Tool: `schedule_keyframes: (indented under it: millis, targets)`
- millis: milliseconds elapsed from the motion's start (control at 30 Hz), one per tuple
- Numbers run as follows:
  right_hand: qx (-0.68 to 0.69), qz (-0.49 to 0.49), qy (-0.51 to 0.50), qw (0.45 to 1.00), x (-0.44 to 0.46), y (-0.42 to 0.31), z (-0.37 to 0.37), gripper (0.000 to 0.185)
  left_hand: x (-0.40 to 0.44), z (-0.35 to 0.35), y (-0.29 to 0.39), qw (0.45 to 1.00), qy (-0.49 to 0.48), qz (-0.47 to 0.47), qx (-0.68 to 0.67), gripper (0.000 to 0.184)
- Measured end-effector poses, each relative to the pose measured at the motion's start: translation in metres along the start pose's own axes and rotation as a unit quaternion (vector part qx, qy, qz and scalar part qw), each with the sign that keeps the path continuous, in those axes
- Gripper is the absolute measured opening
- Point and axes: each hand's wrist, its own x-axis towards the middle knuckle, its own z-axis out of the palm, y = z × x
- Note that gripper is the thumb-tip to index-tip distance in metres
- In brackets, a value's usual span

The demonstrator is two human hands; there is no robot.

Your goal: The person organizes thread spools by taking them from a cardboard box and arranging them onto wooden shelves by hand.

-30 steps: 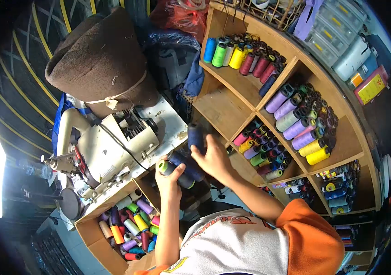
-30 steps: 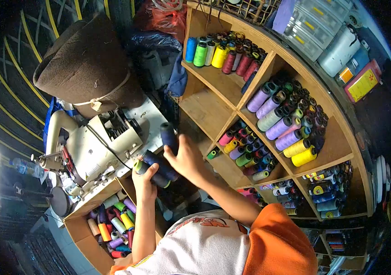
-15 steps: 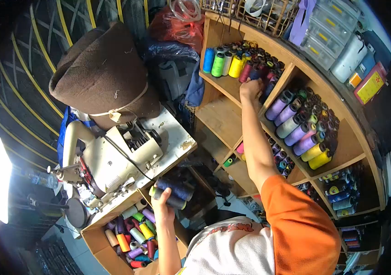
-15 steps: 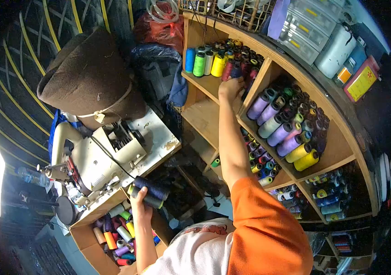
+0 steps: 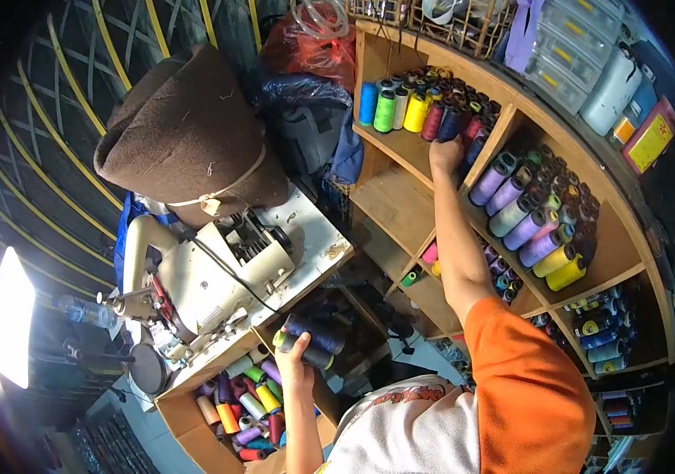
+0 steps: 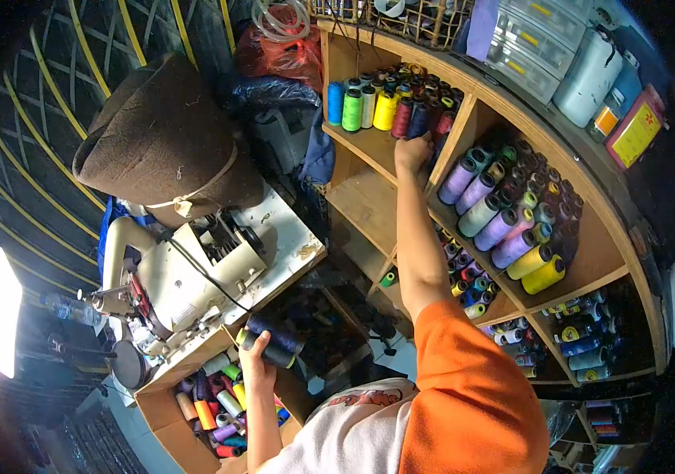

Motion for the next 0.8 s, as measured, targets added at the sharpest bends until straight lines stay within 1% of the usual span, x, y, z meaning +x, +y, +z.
schedule_keyframes:
  millis: [67, 100, 133, 167, 200, 233, 267, 300, 333, 400, 433, 467, 500, 533, 567, 600, 633, 667, 767, 800]
  targets:
    - [0.009, -0.015, -0.010, 1.000, -0.028, -0.046, -0.045, 0.031, 0.003, 0.011, 0.002, 1.000, -0.001, 0.008, 0.028, 0.051]
    - [-0.041, -0.010, -0.108, 0.993, -0.045, -0.072, -0.073, 0.027, 0.002, 0.023, 0.006, 0.999, 0.004, 0.015, 0.048, 0.052]
    - [0.104, -0.058, -0.220, 0.968, -0.063, -0.054, -0.068, 0.022, 0.004, 0.036, 0.011, 0.997, 0.009, 0.021, 0.068, 0.053]
    - [0.151, -0.112, -0.335, 0.923, -0.088, -0.062, -0.097, 0.024, 0.009, 0.049, 0.015, 0.996, -0.012, 0.031, 0.080, 0.054]
    - [0.261, -0.117, -0.478, 0.830, -0.114, -0.050, -0.108, 0.029, 0.022, 0.052, 0.011, 0.993, -0.024, 0.044, 0.105, 0.055]
    - [0.281, -0.026, -0.652, 0.703, -0.136, -0.059, -0.144, 0.039, 0.028, 0.067, 0.013, 0.991, -0.048, 0.058, 0.111, 0.055]
    - [0.292, -0.056, -0.740, 0.604, -0.153, -0.057, -0.168, 0.052, 0.033, 0.085, 0.019, 0.982, -0.075, 0.068, 0.157, 0.054]
    - [0.254, -0.108, -0.774, 0.570, -0.165, -0.059, -0.188, 0.058, 0.038, 0.103, 0.022, 0.977, -0.102, 0.082, 0.166, 0.055]
    - [0.141, -0.127, -0.789, 0.584, -0.170, -0.062, -0.203, 0.058, 0.040, 0.121, 0.026, 0.963, -0.137, 0.105, 0.205, 0.053]
    - [0.126, -0.112, -0.718, 0.675, -0.167, -0.062, -0.215, 0.056, 0.059, 0.137, 0.016, 0.921, -0.192, 0.170, 0.293, 0.048]
    - [0.162, -0.109, -0.684, 0.703, -0.162, -0.050, -0.214, 0.052, 0.059, 0.150, 0.019, 0.914, -0.208, 0.171, 0.303, 0.047]
    - [0.264, -0.057, -0.641, 0.719, -0.157, -0.044, -0.213, 0.044, 0.059, 0.161, 0.021, 0.906, -0.226, 0.172, 0.313, 0.046]
    - [0.252, -0.059, -0.617, 0.743, -0.147, -0.039, -0.213, 0.042, 0.067, 0.169, 0.013, 0.893, -0.232, 0.222, 0.316, 0.047]
    - [0.238, -0.061, -0.594, 0.766, -0.134, -0.046, -0.216, 0.040, 0.068, 0.179, 0.011, 0.886, -0.238, 0.204, 0.341, 0.048]
    - [0.187, -0.080, -0.588, 0.783, -0.118, -0.060, -0.226, 0.041, 0.067, 0.190, 0.013, 0.879, -0.244, 0.185, 0.364, 0.048]
    - [0.142, -0.176, -0.554, 0.801, -0.108, -0.064, -0.227, 0.043, 0.067, 0.201, 0.012, 0.871, -0.250, 0.166, 0.388, 0.048]
    - [0.124, -0.170, -0.546, 0.811, -0.105, -0.059, -0.225, 0.048, 0.071, 0.212, 0.006, 0.852, -0.237, 0.179, 0.432, 0.047]
    - [0.107, -0.167, -0.536, 0.820, -0.103, -0.052, -0.220, 0.053, 0.075, 0.222, 0.000, 0.851, -0.239, 0.203, 0.421, 0.043]
    - [0.110, -0.193, -0.404, 0.888, -0.102, -0.020, -0.206, 0.063, 0.095, 0.252, -0.010, 0.849, -0.233, 0.231, 0.414, 0.044]
    - [0.134, -0.157, -0.397, 0.894, -0.101, -0.017, -0.206, 0.064, 0.111, 0.264, -0.018, 0.840, -0.229, 0.280, 0.403, 0.044]
